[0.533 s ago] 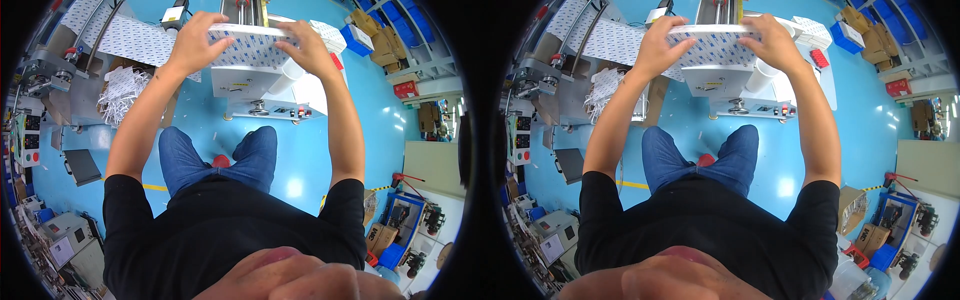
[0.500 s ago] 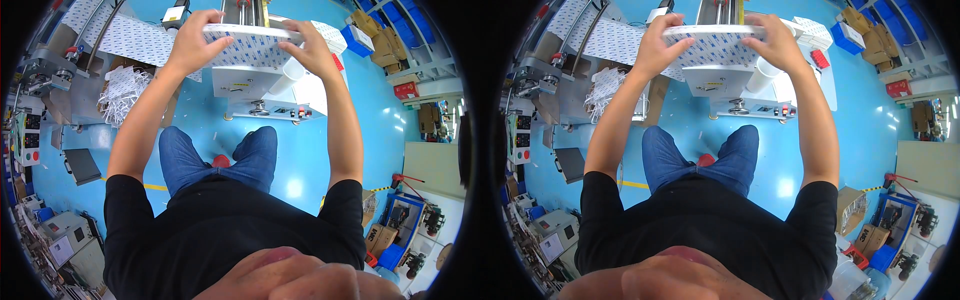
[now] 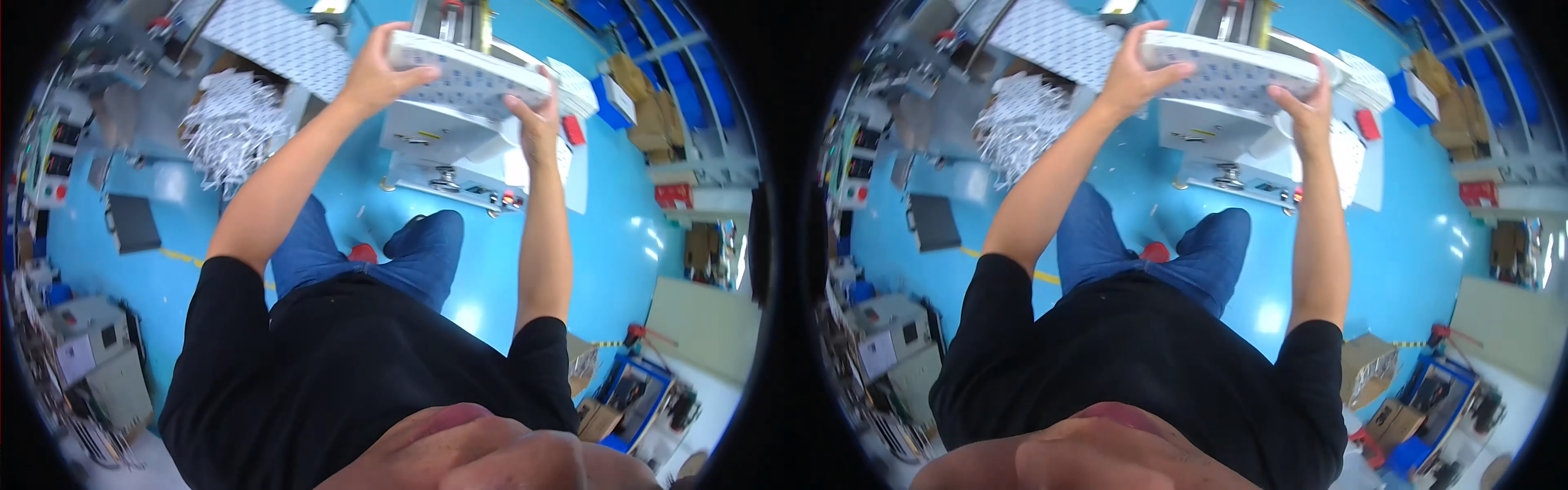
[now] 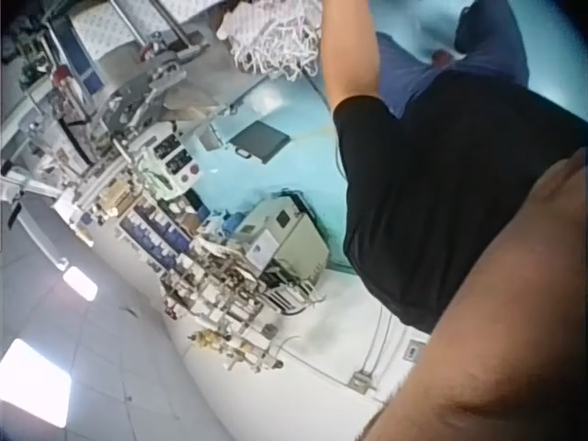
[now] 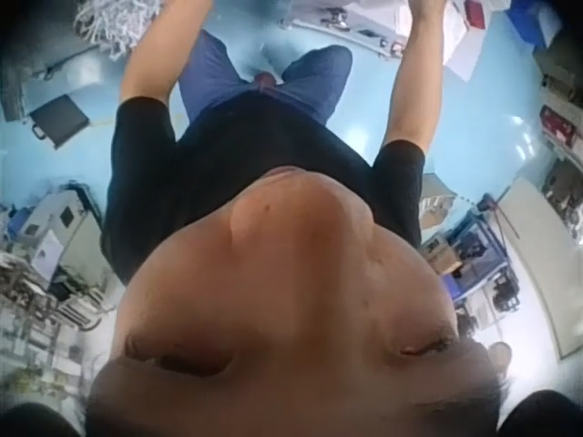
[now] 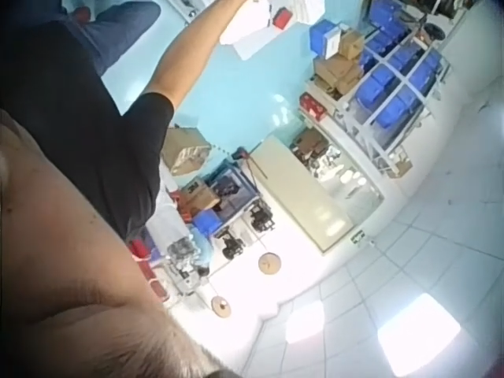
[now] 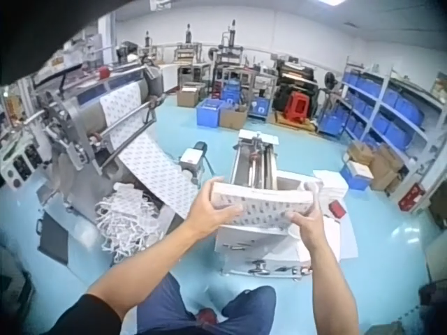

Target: Sorting and inspecting stacks of 3M adhesive sheets on a manufacturing workbench.

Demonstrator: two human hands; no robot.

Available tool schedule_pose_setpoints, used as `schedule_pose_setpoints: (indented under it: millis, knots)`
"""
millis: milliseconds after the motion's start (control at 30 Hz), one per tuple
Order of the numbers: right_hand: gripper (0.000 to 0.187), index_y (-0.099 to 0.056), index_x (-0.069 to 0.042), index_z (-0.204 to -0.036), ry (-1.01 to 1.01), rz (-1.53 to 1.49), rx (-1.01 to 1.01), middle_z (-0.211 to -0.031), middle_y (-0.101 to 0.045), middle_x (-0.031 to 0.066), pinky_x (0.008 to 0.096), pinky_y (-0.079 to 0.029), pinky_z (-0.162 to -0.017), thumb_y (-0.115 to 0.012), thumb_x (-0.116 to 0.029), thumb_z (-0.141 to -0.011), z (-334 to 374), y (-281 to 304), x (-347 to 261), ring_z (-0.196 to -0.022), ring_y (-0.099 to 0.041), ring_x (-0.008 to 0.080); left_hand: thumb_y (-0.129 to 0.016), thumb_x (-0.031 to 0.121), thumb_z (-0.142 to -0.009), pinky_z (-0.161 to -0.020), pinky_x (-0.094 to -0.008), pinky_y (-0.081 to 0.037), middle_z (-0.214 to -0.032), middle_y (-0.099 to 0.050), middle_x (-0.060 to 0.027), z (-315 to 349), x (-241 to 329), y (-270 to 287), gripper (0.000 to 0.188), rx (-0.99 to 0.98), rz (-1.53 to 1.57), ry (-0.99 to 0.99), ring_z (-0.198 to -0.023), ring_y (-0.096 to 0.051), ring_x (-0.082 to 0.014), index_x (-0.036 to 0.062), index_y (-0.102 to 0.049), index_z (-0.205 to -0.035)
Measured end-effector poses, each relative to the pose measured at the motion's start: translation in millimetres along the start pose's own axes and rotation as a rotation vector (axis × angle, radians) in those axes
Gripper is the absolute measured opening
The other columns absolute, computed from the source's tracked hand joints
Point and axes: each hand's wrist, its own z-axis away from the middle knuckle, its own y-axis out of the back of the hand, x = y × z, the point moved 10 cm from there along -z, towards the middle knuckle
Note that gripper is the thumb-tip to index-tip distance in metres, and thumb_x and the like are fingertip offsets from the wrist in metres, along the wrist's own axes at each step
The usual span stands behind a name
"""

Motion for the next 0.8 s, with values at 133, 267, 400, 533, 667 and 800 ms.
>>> schedule_pose_setpoints:
  millis: [133, 267, 400, 533, 667, 800]
  knots:
    - [0.094, -0.023, 0.001, -0.137, -0.013, 0.076, -0.007, -0.121, -0.048, 0.0152, 0.0330, -0.038, -0.096, -0.080, -0.011, -0.062, -0.4, -5.6, 6.1, -0.111, -0.049, 0.0236, -0.080, 0.022, -0.067, -0.077, -0.0285, -0.049, -0.099, -0.060, -0.0102, 7.3, -6.6, 0.3, 0.065, 0.011, 0.062, 0.062, -0.088, -0.059, -0.0152, -0.0012, -0.044, -0.115]
    - [0.095, -0.021, 0.000, -0.137, -0.009, 0.121, -0.021, -0.121, -0.048, 0.0148, 0.0332, -0.040, -0.094, -0.079, -0.012, -0.063, 2.2, -7.4, 7.8, -0.110, -0.049, 0.0230, -0.080, 0.021, -0.066, -0.075, -0.0280, -0.050, -0.094, -0.063, -0.0099, 2.8, -22.9, -7.9, 0.057, -0.035, 0.043, 0.156, -0.086, -0.060, -0.0149, -0.0017, -0.049, -0.107]
    - [0.064, -0.044, 0.000, -0.121, -0.074, 0.202, -0.021, -0.106, -0.059, 0.0110, 0.0314, -0.048, -0.083, -0.078, -0.013, -0.068, -1.5, 4.3, 18.4, -0.093, -0.059, 0.0183, -0.079, 0.019, -0.068, -0.073, -0.0275, -0.050, -0.094, -0.064, -0.0109, -0.1, -20.9, -12.7, 0.050, -0.083, 0.064, 0.136, -0.084, -0.061, -0.0147, -0.0024, -0.052, -0.104]
    - [0.051, -0.050, 0.000, -0.111, -0.028, 0.266, -0.004, -0.099, -0.063, 0.0093, 0.0292, -0.050, -0.079, -0.077, -0.014, -0.070, -3.6, 2.0, 4.6, -0.087, -0.061, 0.0154, -0.076, 0.014, -0.071, -0.072, -0.0273, -0.051, -0.094, -0.065, -0.0116, -3.7, -14.5, -8.2, 0.043, -0.105, -0.013, 0.133, -0.081, -0.062, -0.0150, -0.0033, -0.055, -0.103]
    - [0.048, -0.049, 0.000, -0.113, -0.032, 0.171, -0.032, -0.102, -0.062, 0.0110, 0.0277, -0.051, -0.076, -0.074, -0.014, -0.074, 10.2, -15.7, -23.5, -0.085, -0.063, 0.0152, -0.074, 0.009, -0.072, -0.072, -0.0274, -0.052, -0.094, -0.065, -0.0120, 9.2, 11.6, -1.1, 0.038, -0.043, 0.262, 0.232, -0.081, -0.064, -0.0161, -0.0034, -0.056, -0.103]
    - [0.048, -0.048, 0.003, -0.114, -0.137, 0.005, -0.063, -0.102, -0.062, 0.0135, 0.0282, -0.053, -0.076, -0.071, -0.013, -0.076, 26.9, -35.9, -33.5, -0.086, -0.064, 0.0168, -0.069, 0.003, -0.075, -0.075, -0.0299, -0.053, -0.098, -0.064, -0.0129, 33.8, 7.2, 0.2, 0.037, -0.029, 0.592, 0.412, -0.084, -0.064, -0.0184, -0.0039, -0.053, -0.107]
